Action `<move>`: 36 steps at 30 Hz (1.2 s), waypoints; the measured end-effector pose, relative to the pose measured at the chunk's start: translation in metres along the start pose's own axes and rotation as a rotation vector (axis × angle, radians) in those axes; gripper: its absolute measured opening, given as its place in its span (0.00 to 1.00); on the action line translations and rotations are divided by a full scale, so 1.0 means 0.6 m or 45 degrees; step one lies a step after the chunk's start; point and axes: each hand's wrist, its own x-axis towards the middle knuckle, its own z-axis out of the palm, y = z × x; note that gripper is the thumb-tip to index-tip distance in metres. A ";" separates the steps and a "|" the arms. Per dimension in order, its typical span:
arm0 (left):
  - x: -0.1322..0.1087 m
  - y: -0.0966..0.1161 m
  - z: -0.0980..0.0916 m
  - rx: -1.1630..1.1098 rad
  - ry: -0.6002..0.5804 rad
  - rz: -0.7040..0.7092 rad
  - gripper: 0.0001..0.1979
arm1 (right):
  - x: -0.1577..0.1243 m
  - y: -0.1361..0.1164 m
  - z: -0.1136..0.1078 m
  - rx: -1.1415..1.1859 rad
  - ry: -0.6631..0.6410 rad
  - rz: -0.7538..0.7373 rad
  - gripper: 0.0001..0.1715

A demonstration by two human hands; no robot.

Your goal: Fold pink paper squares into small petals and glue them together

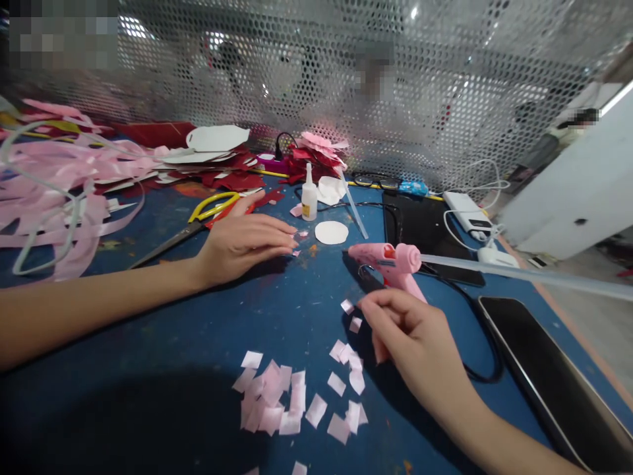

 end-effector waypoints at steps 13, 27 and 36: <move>-0.002 0.106 0.013 -0.461 -0.275 -0.056 0.23 | -0.002 0.020 -0.015 -1.069 0.023 -0.575 0.14; 0.037 0.135 0.079 -1.301 -0.276 -0.853 0.07 | -0.007 -0.013 -0.011 -1.211 0.483 -1.013 0.11; 0.030 0.137 0.082 -1.707 -0.263 -0.909 0.18 | -0.008 -0.032 -0.004 -1.278 0.435 -1.143 0.13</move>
